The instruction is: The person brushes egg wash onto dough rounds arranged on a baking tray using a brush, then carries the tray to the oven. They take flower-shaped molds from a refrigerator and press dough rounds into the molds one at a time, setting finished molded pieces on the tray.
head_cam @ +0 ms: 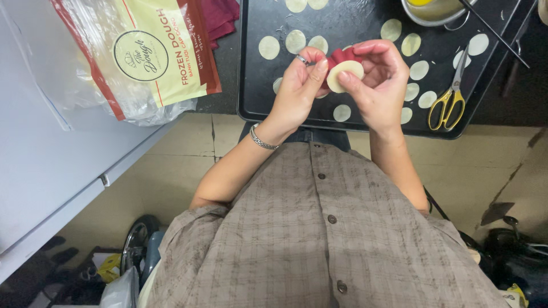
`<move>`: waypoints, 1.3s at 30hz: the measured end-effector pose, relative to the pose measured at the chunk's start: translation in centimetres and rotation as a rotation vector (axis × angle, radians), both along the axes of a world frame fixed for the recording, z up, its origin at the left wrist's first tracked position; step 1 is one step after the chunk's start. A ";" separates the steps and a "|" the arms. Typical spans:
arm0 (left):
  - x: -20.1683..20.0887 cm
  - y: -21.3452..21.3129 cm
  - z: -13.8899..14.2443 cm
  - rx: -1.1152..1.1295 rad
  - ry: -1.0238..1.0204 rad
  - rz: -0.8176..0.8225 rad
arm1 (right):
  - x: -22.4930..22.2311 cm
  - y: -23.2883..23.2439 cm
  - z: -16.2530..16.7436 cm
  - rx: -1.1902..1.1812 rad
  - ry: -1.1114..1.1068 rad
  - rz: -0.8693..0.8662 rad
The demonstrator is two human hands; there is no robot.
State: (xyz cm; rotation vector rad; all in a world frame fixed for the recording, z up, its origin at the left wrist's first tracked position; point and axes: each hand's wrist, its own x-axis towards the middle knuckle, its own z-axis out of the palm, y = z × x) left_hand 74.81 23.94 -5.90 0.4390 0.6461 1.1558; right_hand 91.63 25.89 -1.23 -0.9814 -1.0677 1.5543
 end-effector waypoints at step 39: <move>-1.1 -1.0 2.5 -0.059 -0.071 -0.031 | 2.0 -0.7 -0.2 -0.002 0.112 0.007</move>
